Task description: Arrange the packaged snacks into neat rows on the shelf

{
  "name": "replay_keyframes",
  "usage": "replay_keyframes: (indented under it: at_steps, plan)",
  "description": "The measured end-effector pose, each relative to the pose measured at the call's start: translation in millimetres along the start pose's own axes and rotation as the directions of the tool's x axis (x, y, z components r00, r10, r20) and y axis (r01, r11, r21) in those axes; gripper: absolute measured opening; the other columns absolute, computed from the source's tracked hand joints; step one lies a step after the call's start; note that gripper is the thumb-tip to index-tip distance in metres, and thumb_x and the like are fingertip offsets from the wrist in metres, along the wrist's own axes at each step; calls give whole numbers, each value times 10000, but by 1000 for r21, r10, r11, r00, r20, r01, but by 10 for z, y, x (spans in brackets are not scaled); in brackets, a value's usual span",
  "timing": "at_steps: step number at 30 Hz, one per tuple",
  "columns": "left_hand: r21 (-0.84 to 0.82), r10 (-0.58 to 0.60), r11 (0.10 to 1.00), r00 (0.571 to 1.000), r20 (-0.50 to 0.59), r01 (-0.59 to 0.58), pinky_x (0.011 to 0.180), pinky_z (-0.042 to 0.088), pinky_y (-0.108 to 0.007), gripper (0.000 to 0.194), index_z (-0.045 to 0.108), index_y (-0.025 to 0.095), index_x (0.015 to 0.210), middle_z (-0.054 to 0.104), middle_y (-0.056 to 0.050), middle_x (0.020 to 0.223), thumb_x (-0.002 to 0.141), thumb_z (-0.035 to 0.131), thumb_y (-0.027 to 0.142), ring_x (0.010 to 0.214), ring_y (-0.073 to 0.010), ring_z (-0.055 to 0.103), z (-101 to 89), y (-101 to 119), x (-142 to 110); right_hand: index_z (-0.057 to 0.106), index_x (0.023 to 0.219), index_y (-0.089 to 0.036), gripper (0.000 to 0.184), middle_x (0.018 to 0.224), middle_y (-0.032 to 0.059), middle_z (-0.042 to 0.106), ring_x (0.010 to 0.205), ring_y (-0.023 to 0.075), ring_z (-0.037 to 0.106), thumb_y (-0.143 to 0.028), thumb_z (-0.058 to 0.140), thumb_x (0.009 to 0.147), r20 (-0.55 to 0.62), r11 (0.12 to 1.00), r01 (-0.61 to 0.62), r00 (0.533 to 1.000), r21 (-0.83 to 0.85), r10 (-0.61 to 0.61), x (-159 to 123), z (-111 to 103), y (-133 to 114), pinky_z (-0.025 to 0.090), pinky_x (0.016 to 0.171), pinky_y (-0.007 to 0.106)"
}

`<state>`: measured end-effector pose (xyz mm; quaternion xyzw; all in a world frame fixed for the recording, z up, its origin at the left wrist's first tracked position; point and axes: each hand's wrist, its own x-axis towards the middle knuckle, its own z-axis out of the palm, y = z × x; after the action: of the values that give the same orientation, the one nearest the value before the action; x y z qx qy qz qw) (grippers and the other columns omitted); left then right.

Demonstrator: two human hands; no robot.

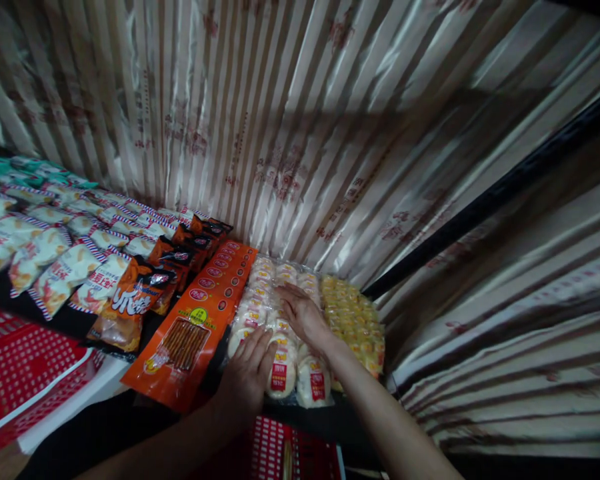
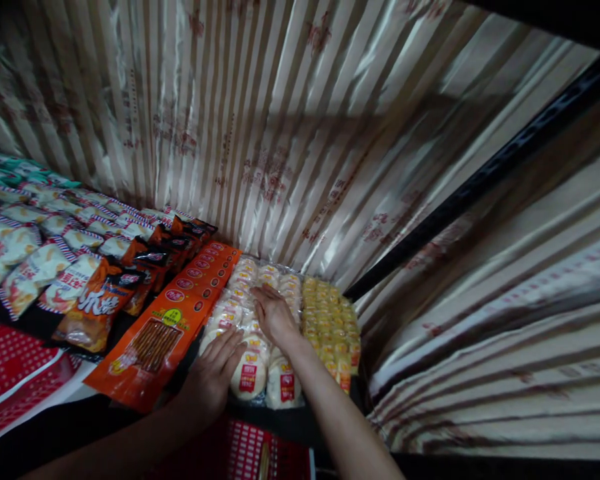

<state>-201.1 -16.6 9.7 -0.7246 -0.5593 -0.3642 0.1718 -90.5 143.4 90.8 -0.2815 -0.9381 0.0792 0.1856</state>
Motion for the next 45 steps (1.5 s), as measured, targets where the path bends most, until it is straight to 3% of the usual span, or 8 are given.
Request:
replay_keyframes:
  at_steps: [10,17,26,32,35,38,41,45]
  plan:
    - [73,-30,997,998,58,26,1019,422,-445,403,456,43,1278,466,-203,1362,933,254,89,1356,-274,305,218,-139,-184,438,1367,-119,458,1437,119,404,1369,256,288,-248,328,942,356,971,-10,929,-238,97,352,249,-163,257,1115,423]
    - [55,18,998,998,57,-21,1013,419,-493,406,449,-6,1260,464,-251,1340,906,272,82,1360,-320,277,99,-194,-130,421,1378,-146,470,1454,104,381,1369,207,293,-286,390,930,468,985,51,883,-167,33,451,200,8,252,1123,386]
    - [85,-8,996,997,77,2,1030,390,-521,425,438,-27,1264,453,-269,1343,865,340,84,1371,-338,241,103,-155,-108,367,1414,-177,708,1457,86,381,1396,232,221,-271,647,771,643,987,148,762,-69,-70,547,87,83,235,1130,362]
    - [71,-22,997,995,92,16,1034,373,-536,424,461,4,1261,474,-249,1332,864,371,122,1347,-346,296,128,-160,-111,381,1405,-157,784,1455,118,377,1386,258,245,-296,718,711,612,992,125,787,-31,-80,540,117,118,244,1125,372]
    - [47,-31,999,996,89,27,1031,372,-541,424,459,16,1263,460,-242,1346,866,344,106,1355,-336,284,112,-182,-100,406,1389,-150,580,1443,104,400,1368,215,294,-349,540,861,480,995,82,876,-50,-49,491,149,126,262,1118,346]
    - [21,-55,998,996,67,54,1039,365,-525,431,449,27,1273,444,-230,1365,870,307,78,1366,-309,269,52,-190,-53,382,1403,-142,512,1474,111,345,1394,223,228,-372,344,947,270,979,-84,954,-184,133,417,193,80,232,1127,405]
    - [-14,-40,999,997,64,41,1057,328,-527,405,472,64,1265,424,-208,1390,890,334,130,1373,-313,250,-22,-125,5,323,1436,-199,539,1522,82,241,1418,259,122,-442,293,955,184,933,-223,942,-284,281,360,218,14,201,1120,474]
    - [-75,91,994,976,198,-77,1096,267,-465,423,465,169,1299,380,-119,1446,901,444,311,1382,-284,235,-55,76,27,252,1456,-300,623,1549,40,161,1420,310,44,-605,280,913,215,898,-320,895,-301,391,377,227,2,169,1103,526]
